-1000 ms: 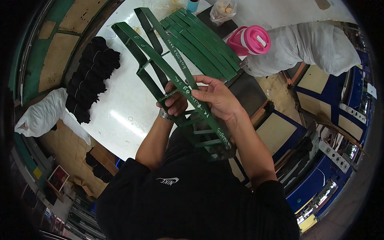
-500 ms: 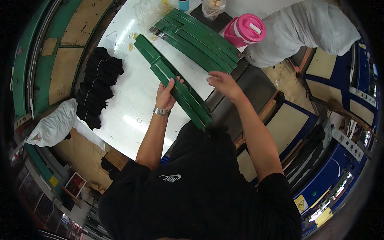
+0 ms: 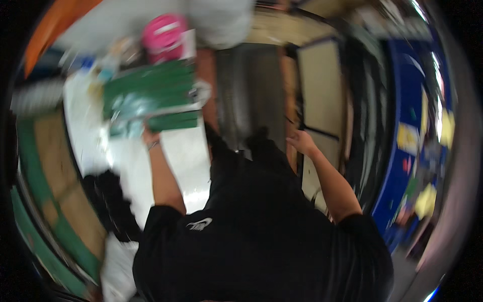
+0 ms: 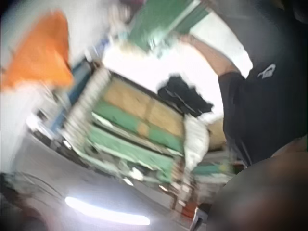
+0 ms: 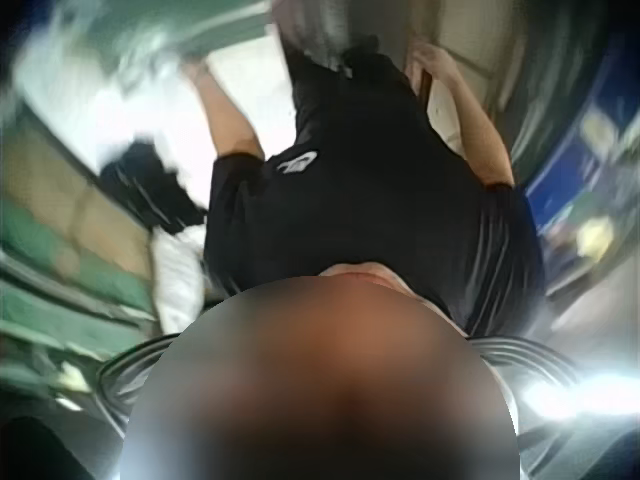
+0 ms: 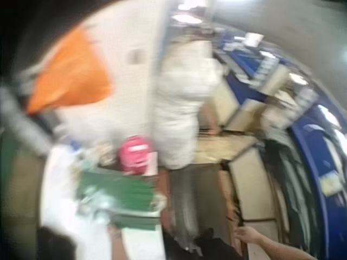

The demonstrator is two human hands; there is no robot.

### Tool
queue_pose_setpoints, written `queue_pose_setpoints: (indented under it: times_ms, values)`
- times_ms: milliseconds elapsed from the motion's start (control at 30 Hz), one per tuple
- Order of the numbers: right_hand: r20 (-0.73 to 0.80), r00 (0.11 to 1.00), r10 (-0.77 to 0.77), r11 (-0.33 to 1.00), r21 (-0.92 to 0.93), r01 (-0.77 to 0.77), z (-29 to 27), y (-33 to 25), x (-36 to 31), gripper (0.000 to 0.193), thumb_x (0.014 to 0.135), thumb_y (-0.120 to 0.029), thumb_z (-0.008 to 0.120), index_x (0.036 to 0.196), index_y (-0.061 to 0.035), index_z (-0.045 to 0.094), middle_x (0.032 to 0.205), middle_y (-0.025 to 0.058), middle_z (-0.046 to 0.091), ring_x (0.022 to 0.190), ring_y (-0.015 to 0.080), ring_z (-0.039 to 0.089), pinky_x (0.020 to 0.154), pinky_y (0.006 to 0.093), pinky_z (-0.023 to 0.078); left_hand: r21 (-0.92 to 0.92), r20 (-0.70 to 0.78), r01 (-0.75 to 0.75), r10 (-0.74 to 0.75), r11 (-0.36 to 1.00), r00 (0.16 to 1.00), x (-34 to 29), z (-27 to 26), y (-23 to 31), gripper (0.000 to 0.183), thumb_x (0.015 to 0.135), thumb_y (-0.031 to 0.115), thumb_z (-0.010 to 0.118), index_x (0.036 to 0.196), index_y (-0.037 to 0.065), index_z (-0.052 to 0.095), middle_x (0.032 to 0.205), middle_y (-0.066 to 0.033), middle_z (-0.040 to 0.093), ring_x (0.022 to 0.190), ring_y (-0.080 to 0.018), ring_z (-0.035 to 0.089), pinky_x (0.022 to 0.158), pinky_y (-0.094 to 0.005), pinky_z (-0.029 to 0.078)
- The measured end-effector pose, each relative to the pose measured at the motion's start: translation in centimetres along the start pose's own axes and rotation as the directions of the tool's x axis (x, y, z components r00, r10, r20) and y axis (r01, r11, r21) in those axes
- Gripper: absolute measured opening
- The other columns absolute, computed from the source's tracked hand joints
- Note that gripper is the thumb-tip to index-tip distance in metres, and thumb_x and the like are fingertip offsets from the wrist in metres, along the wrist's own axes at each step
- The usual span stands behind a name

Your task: Placing a template on fabric and cutting out patterns for shoe manufacturing.

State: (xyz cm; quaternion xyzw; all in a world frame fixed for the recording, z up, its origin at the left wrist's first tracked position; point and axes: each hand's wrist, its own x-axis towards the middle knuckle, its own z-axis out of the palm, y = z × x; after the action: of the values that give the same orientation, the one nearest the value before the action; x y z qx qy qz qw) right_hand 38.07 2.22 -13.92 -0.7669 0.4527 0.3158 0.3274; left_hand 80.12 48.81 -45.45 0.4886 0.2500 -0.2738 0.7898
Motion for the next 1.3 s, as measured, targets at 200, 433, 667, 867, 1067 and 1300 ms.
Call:
queue_pose_setpoints:
  times_ms: [200,433,667,867,1067,1300]
  values:
    - [-0.216,0.940,0.263,0.962,0.129,-0.240,4.4,7.8,-9.7,0.047,0.086,-0.034,0.077,0.121,-0.0053,0.066,0.101,0.0159,0.073,0.101,0.0336,0.070,0.087,0.0413,0.054,-0.237,-0.194,-0.014,-0.033,0.971,0.981,3.4,3.2,5.9,0.044,0.100,0.038,0.065,0.126,0.003,0.066,0.131,-0.0135,0.067,0.119,-0.0313,0.063,0.112,-0.0493,0.047]
    - [-0.417,0.770,0.483,0.840,0.469,-0.272,9.6,12.2,-19.1,0.047,0.089,-0.029,0.074,0.125,-0.0008,0.065,0.109,0.0222,0.073,0.106,0.0383,0.070,0.091,0.0440,0.055,-0.221,-0.258,0.232,-0.286,0.947,0.923,-0.7,8.7,9.1,0.048,0.098,0.036,0.066,0.131,0.001,0.060,0.136,-0.0172,0.062,0.125,-0.0375,0.059,0.106,-0.0590,0.048]
    - [-0.785,0.234,0.574,0.818,0.535,-0.211,13.2,22.2,-25.7,0.019,0.090,-0.011,0.071,0.105,0.0011,0.070,0.090,0.0171,0.071,0.080,0.0295,0.072,0.074,0.0371,0.057,0.046,-0.221,0.293,-0.276,0.955,0.935,-5.4,13.0,10.3,0.053,0.102,0.044,0.054,0.134,0.002,0.059,0.139,-0.0162,0.061,0.130,-0.0355,0.055,0.107,-0.0545,0.046]
    - [-0.803,-0.077,0.591,0.758,0.586,-0.287,15.1,33.9,-30.5,0.017,0.092,-0.019,0.069,0.101,-0.0053,0.071,0.098,0.0154,0.067,0.096,0.0374,0.065,0.086,0.0449,0.053,0.888,0.241,-0.259,0.095,0.379,0.966,-10.6,16.0,9.9,0.090,0.069,0.044,0.087,0.141,0.001,0.054,0.137,-0.0220,0.062,0.121,-0.0378,0.064,0.106,-0.0422,0.051]
    - [-0.464,-0.454,0.761,0.247,0.854,-0.457,25.3,46.8,-41.4,0.036,0.093,-0.035,0.068,0.117,-0.0081,0.070,0.115,0.0171,0.068,0.110,0.0388,0.063,0.095,0.0496,0.051,0.388,-0.427,0.301,-0.119,0.871,0.896,-17.8,28.6,0.6,0.054,0.093,0.035,0.072,0.137,0.009,0.054,0.134,-0.0075,0.062,0.126,-0.0316,0.056,0.100,-0.0541,0.051]
    - [-0.421,-0.534,0.733,0.347,0.907,-0.239,29.4,53.3,-46.7,0.028,0.097,-0.016,0.065,0.120,-0.0019,0.068,0.111,0.0196,0.071,0.107,0.0351,0.068,0.094,0.0433,0.053,0.726,0.205,-0.015,-0.196,0.688,0.959,-25.5,43.2,-8.3,0.042,0.105,0.023,0.056,0.146,0.023,0.049,0.125,-0.0010,0.068,0.119,-0.0250,0.063,0.093,-0.0494,0.053]
